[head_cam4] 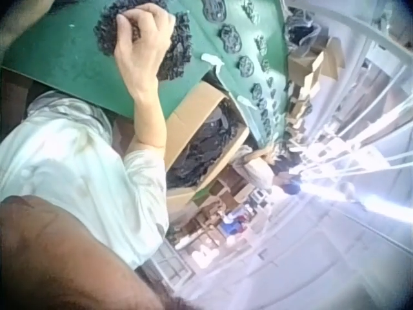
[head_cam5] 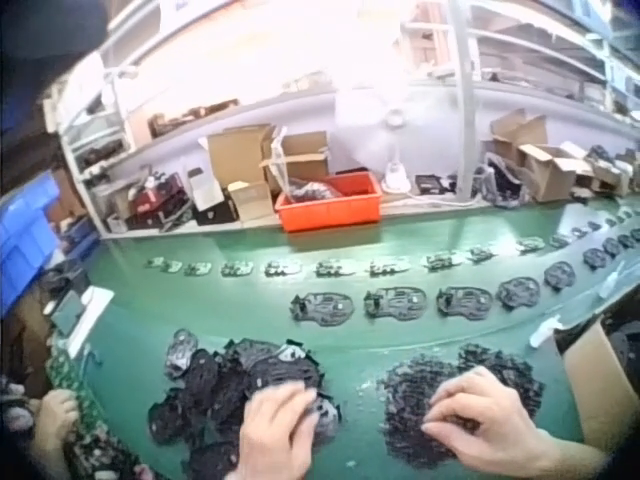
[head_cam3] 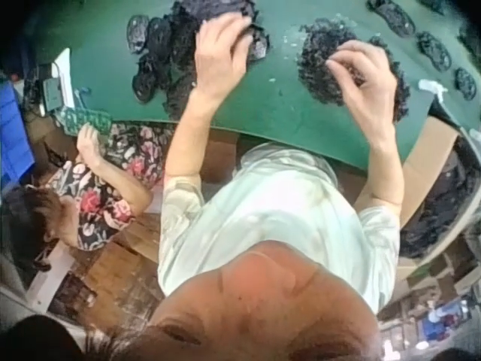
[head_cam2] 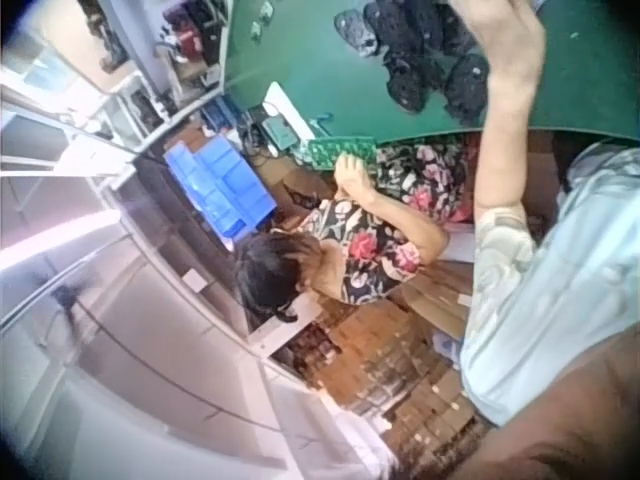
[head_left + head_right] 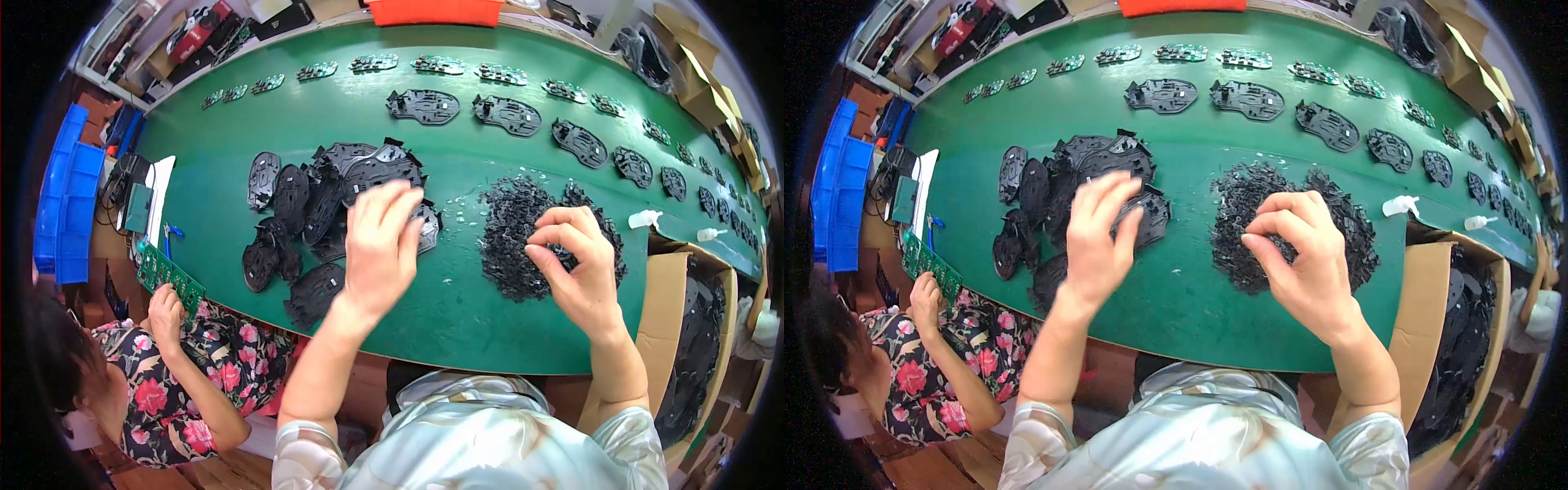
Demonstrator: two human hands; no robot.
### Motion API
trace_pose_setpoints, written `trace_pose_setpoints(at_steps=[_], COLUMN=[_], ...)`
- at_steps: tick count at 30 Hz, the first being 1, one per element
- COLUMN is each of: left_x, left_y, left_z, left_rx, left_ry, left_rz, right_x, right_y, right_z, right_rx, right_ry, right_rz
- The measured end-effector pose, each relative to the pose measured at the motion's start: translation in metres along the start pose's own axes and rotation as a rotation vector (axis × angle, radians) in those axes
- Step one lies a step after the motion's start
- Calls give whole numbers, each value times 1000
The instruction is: The person assembles computer mouse components by hand, attaching small plastic components to mouse bases on a factory line.
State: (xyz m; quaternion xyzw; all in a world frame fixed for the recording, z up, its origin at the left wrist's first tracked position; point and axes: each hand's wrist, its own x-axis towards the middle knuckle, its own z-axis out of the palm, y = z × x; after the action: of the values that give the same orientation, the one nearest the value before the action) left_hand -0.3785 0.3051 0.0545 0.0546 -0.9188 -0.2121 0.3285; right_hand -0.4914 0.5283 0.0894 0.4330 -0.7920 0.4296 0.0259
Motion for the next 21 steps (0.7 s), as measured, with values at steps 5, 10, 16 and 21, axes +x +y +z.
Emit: trace_pose_setpoints(at_steps=[5, 10, 16, 21], left_x=[50, 80, 91, 102], left_y=[-36, -37, -39, -37], left_z=[8, 5, 4, -4], left_rx=[299, 300, 256, 275], left_ry=[-460, -769, -778, -860], left_rz=[198, 246, 312, 279], right_x=[0, 3, 11, 34], right_y=[10, 32, 56, 66], right_z=[7, -15, -24, -11], right_rx=[46, -48, -80, -82], right_ry=[146, 235, 157, 13], right_rz=[-43, 29, 68, 102])
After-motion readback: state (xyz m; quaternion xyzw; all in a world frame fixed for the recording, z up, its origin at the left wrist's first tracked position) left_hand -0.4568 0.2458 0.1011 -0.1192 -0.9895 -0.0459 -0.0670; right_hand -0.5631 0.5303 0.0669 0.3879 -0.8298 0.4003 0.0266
